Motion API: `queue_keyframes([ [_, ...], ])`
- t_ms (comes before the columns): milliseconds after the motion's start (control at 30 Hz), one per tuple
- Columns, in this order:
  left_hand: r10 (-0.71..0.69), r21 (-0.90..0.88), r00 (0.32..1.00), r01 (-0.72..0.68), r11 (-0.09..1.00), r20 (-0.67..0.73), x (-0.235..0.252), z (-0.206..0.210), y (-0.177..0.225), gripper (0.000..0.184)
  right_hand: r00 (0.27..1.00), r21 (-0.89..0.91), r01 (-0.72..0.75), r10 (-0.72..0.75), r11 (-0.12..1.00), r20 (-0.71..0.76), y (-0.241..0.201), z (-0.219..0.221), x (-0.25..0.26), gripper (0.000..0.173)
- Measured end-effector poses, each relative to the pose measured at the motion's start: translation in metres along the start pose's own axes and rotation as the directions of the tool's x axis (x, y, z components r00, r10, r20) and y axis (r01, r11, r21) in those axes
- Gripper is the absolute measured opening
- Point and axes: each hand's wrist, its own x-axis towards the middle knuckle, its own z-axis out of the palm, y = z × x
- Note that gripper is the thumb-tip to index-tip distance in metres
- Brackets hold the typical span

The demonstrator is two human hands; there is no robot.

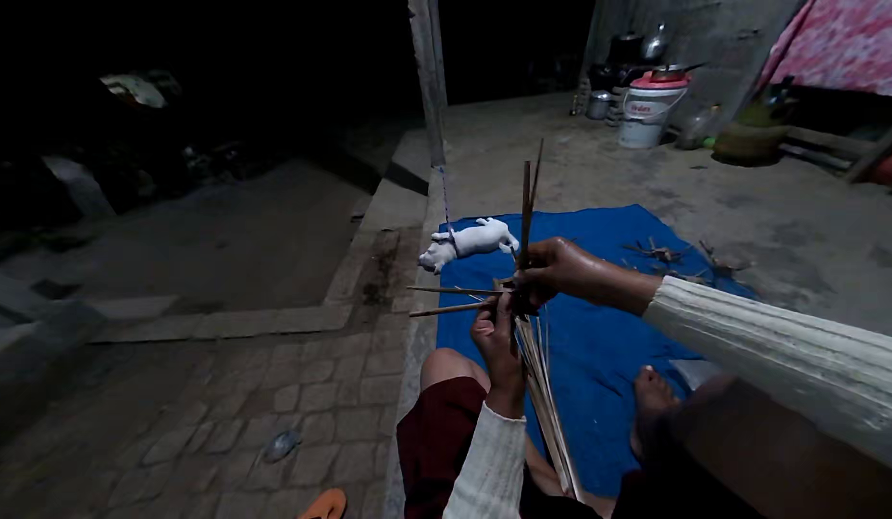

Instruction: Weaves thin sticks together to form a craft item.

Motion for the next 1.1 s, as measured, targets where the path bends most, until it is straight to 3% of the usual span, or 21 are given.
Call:
queue_keyframes([
  [33,0.004,0.031,1.0,-0.004,1.0,0.001,0.0,0.001,0.001,0.01,0.981,0.076,0.171,-0.177,0.982,0.081,0.048,-0.013,0.051,0.016],
  [67,-0.002,0.056,1.0,0.001,0.998,0.017,0.001,0.003,0.002,0.01,0.964,0.108,0.212,-0.226,0.971,0.142,0.073,-0.021,0.083,0.015],
  [133,-0.009,0.089,0.997,0.002,0.996,0.074,0.0,0.004,0.004,0.01,0.965,0.074,0.171,-0.182,0.982,0.188,0.082,-0.028,0.1,0.013],
  [433,0.015,0.119,0.961,-0.05,0.992,0.275,0.004,-0.005,0.002,0.011,0.956,-0.08,0.228,-0.207,0.97,0.207,0.085,-0.03,0.099,0.008],
  [767,-0.044,0.126,0.97,0.014,0.992,0.239,0.004,-0.007,0.005,0.01,0.944,-0.081,0.265,-0.241,0.961,0.224,0.089,-0.026,0.102,0.005],
  [933,-0.083,0.15,0.972,0.05,0.987,0.219,0.008,-0.012,0.004,0.008,0.874,-0.091,0.398,-0.348,0.913,0.339,0.088,-0.032,0.098,0.012],
  [1100,-0.139,0.234,0.965,0.085,0.968,0.223,0.004,-0.01,0.008,0.012,0.877,-0.193,0.428,-0.353,0.883,0.327,0.085,-0.03,0.095,0.008],
])
